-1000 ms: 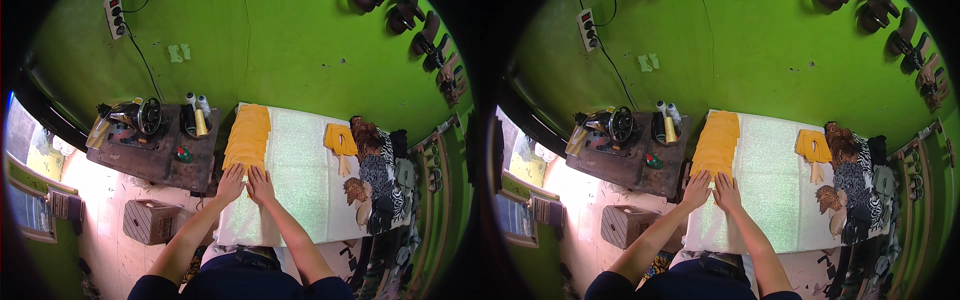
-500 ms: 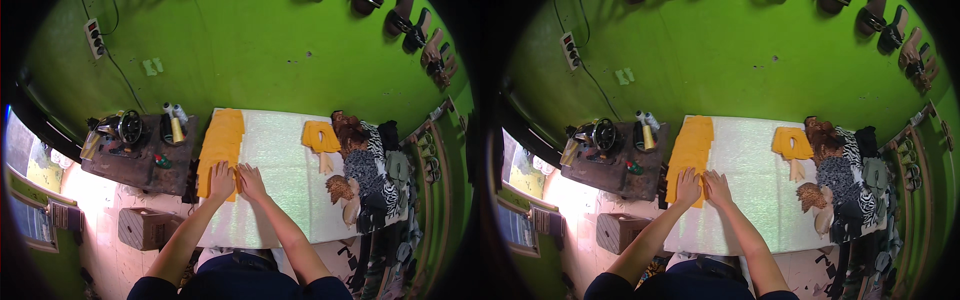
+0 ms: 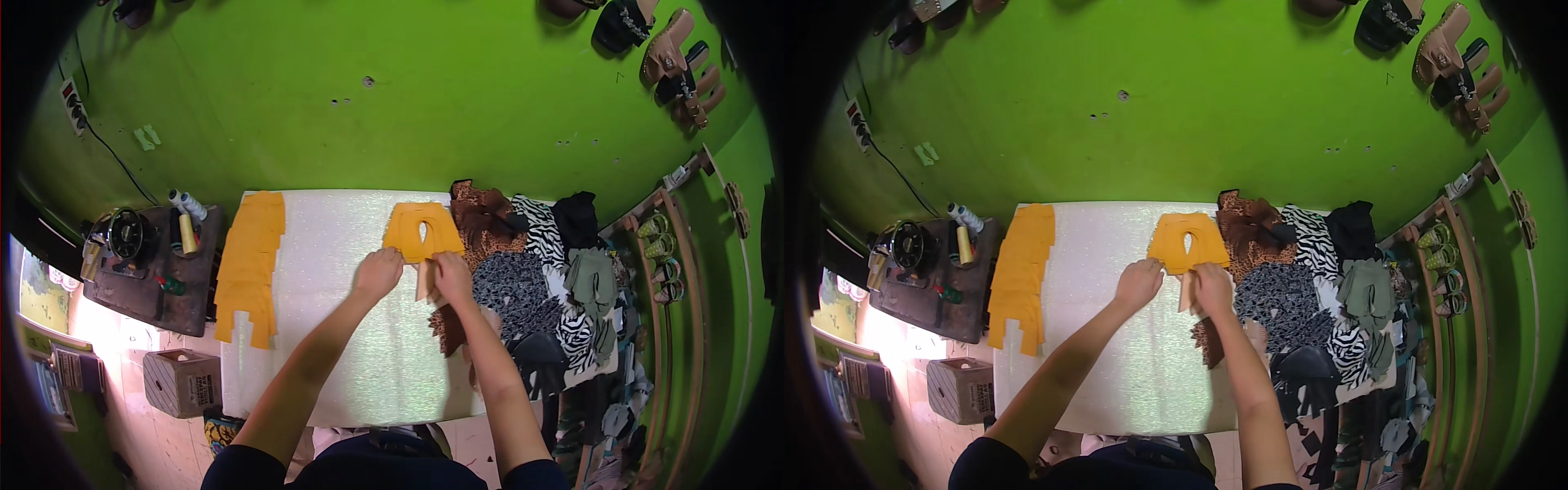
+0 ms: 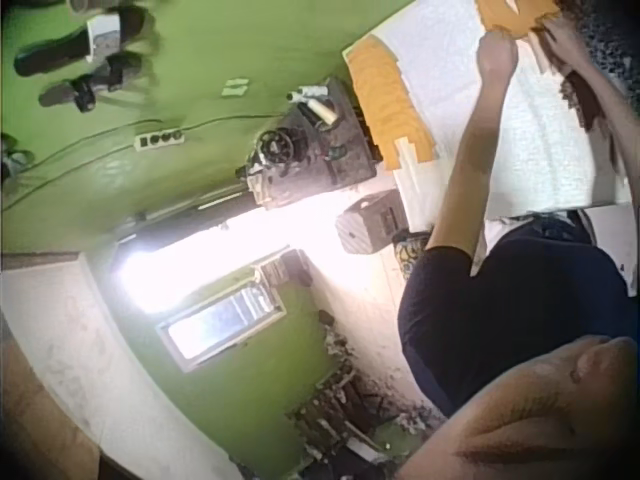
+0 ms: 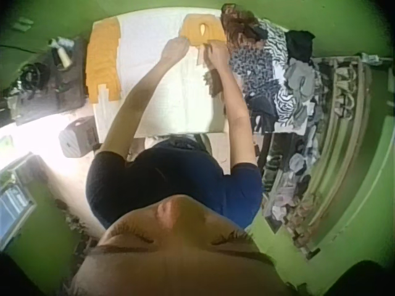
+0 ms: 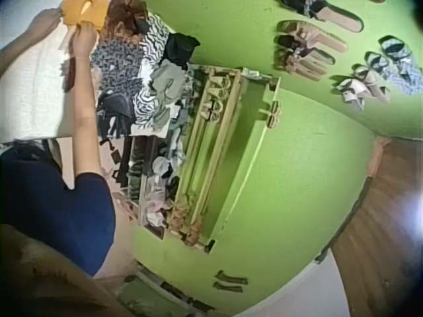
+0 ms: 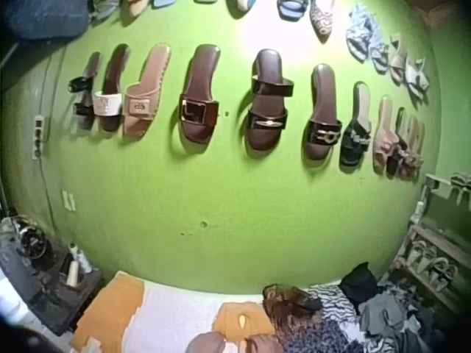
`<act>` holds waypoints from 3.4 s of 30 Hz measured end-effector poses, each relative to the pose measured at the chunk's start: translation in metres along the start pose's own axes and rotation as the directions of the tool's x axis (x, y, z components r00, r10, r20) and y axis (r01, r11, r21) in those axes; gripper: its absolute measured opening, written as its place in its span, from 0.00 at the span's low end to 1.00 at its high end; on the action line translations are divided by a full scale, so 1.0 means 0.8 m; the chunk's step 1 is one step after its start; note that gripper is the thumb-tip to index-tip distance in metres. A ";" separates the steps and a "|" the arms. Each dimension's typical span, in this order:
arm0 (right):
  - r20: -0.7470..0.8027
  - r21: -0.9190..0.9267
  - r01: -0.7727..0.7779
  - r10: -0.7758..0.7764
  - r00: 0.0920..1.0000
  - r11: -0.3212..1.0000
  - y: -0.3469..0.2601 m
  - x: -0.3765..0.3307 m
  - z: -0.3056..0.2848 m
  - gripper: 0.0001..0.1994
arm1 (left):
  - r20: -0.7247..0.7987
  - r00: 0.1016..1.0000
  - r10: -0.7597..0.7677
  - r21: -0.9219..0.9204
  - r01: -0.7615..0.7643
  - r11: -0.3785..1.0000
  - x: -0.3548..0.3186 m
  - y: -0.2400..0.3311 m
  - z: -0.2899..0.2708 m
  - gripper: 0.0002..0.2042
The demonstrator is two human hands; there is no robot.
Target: Sorting and stacking yellow shoe upper components on a work table.
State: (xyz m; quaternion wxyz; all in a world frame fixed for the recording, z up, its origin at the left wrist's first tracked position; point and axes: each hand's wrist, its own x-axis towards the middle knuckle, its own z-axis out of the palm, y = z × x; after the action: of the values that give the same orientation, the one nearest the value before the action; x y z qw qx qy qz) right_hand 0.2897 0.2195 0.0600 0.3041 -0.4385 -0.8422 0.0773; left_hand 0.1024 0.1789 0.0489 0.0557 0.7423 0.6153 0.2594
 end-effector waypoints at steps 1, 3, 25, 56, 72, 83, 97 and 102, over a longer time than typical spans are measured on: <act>-0.007 -0.037 -0.035 0.034 0.999 0.999 0.016 0.009 -0.016 0.08 | 0.001 1.000 -0.003 -0.002 0.003 1.000 0.012 0.002 0.007 0.08; 0.003 -0.063 -0.046 0.046 0.999 0.997 0.048 0.018 -0.031 0.09 | 0.130 0.991 0.002 0.057 -0.009 0.998 0.028 0.004 0.016 0.10; 0.063 -0.103 0.062 -0.056 0.996 0.993 0.105 0.039 -0.020 0.11 | 0.235 0.964 -0.126 0.162 0.089 0.983 0.061 0.018 0.027 0.08; 0.174 0.102 0.347 -0.360 0.916 0.932 -0.084 0.035 -0.044 0.20 | 0.036 0.989 0.140 0.265 -0.145 0.953 -0.040 0.029 -0.131 0.12; 0.809 0.214 -0.205 -0.055 0.586 0.955 -0.077 -0.032 0.018 0.14 | 0.542 0.813 -0.212 -0.182 0.359 0.915 -0.113 -0.004 -0.064 0.15; 0.488 0.323 -0.347 0.160 0.858 0.880 -0.045 -0.027 0.018 0.13 | 0.297 0.861 -0.412 -0.119 0.462 0.879 -0.059 0.001 -0.030 0.11; 0.436 -0.184 -0.445 0.478 0.762 0.877 -0.002 -0.012 0.027 0.23 | 0.280 0.903 -0.327 -0.018 0.345 0.938 -0.037 0.052 0.028 0.20; 0.519 0.210 -0.561 0.395 0.758 0.801 0.056 -0.016 0.027 0.18 | 0.280 0.885 -0.372 -0.296 0.448 0.844 -0.024 0.064 0.039 0.19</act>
State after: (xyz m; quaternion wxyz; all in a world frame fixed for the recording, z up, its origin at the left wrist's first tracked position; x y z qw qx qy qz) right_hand 0.3141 0.2392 0.0192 0.1436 -0.5496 -0.7177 0.4028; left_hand 0.1595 0.1560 0.0362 0.3070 0.5939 0.6942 0.2667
